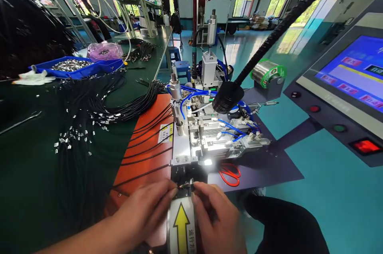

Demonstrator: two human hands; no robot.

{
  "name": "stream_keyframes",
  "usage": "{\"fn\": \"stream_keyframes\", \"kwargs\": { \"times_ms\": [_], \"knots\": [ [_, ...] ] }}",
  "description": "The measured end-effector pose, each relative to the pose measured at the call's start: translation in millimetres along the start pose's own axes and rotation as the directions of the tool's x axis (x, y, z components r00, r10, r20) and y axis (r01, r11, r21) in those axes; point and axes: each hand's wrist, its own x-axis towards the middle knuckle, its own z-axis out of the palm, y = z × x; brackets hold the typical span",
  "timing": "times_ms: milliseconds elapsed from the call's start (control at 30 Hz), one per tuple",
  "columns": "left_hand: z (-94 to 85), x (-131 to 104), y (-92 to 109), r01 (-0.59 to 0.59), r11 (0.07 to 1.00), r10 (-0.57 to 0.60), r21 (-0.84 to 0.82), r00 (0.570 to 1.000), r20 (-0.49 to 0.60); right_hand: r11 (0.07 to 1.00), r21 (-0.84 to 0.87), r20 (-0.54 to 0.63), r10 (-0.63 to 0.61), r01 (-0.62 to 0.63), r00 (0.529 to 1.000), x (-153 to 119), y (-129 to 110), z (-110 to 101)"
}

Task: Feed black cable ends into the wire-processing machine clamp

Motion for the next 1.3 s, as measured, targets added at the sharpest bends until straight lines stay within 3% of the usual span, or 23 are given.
{"fn": "stream_keyframes", "kwargs": {
  "times_ms": [133, 433, 767, 933, 1133, 1300],
  "knots": [
    [1.8, 1, -2, -0.002, 0.998, 0.002, 0.058, 1.0, 0.005, 0.997, -0.012, -0.061, -0.077, 0.076, 0.995, -2, -2, 7],
    [2.7, 2, 0, -0.039, 0.986, 0.044, 0.16, 0.999, -0.026, 0.967, -0.111, -0.04, -0.235, 0.23, 0.971, -4, 2, 11],
    [4.3, 1, 0, -0.027, 0.984, 0.03, 0.174, 0.999, -0.014, 0.817, -0.41, -0.047, -0.463, 0.405, 0.885, -8, 11, 14],
    [3.7, 2, 1, -0.02, 0.986, 0.023, 0.163, 1.0, -0.016, 0.854, -0.369, -0.082, -0.424, 0.368, 0.902, -9, 9, 16],
    [2.0, 0, 1, -0.008, 0.992, 0.005, 0.129, 1.0, 0.017, 0.994, -0.059, -0.026, -0.097, 0.095, 0.995, 3, -9, 15],
    [-0.4, -1, 1, -0.002, 0.998, 0.0, 0.056, 0.999, 0.038, 0.999, 0.011, -0.003, -0.044, 0.044, 0.999, 6, -10, 15]
  ]
}}
